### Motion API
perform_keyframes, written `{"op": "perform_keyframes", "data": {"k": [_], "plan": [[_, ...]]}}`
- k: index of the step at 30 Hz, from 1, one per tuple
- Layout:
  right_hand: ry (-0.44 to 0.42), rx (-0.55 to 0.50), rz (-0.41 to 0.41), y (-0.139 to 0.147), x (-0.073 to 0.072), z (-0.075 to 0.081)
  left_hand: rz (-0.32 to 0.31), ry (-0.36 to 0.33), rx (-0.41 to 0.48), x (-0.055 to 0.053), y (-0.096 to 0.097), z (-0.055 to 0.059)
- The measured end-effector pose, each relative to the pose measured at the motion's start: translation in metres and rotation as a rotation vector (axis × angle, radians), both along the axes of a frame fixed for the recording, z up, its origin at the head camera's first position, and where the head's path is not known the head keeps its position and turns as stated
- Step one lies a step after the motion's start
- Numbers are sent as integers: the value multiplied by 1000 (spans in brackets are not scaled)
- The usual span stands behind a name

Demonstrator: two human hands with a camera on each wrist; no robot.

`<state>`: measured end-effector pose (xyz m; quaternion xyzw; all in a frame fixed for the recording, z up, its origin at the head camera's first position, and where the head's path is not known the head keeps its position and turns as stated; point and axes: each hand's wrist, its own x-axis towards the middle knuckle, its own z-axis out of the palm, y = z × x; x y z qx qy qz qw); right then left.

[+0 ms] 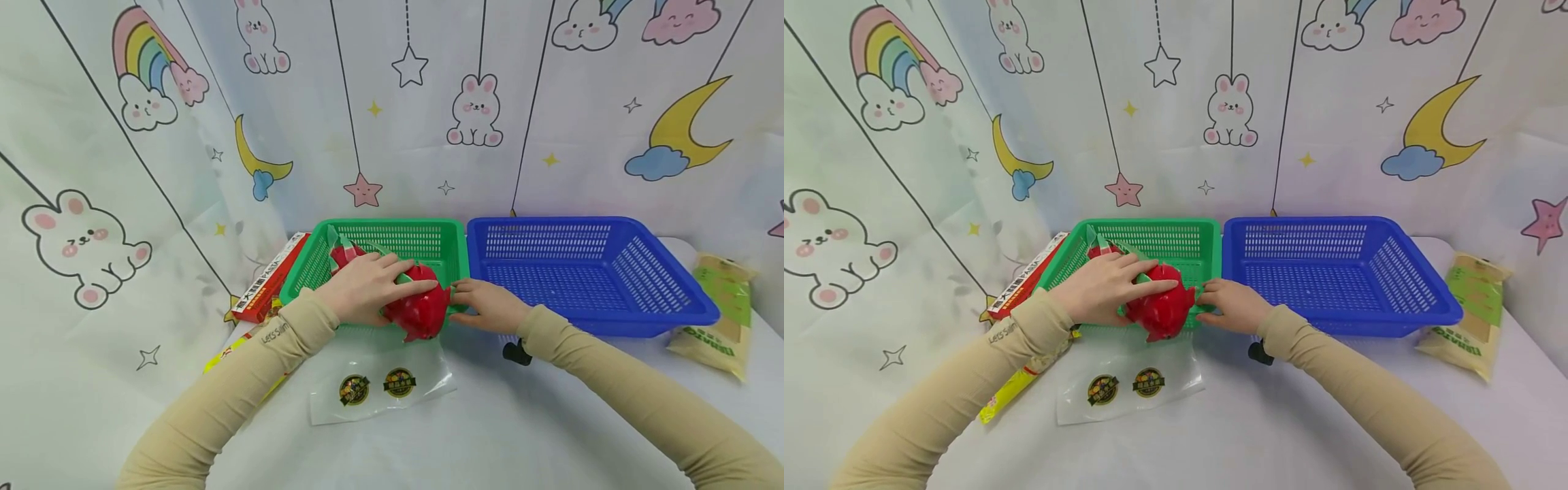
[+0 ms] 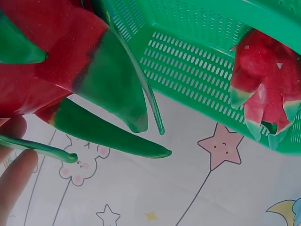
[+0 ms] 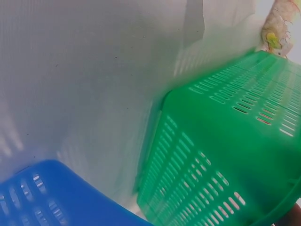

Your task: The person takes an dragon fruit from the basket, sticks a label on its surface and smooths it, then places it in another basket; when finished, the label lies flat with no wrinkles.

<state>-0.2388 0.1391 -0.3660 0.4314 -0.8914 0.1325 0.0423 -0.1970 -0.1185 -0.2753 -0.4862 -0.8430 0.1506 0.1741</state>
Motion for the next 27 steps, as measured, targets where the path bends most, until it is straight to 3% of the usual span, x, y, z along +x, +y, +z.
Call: {"op": "perform_keyframes", "data": {"k": [15, 27], "plan": [[-47, -17, -29, 3, 4, 0, -75, 59, 48, 16, -5, -11], [-180, -10, -92, 7, 18, 11, -101, 93, 14, 23, -6, -19]]}}
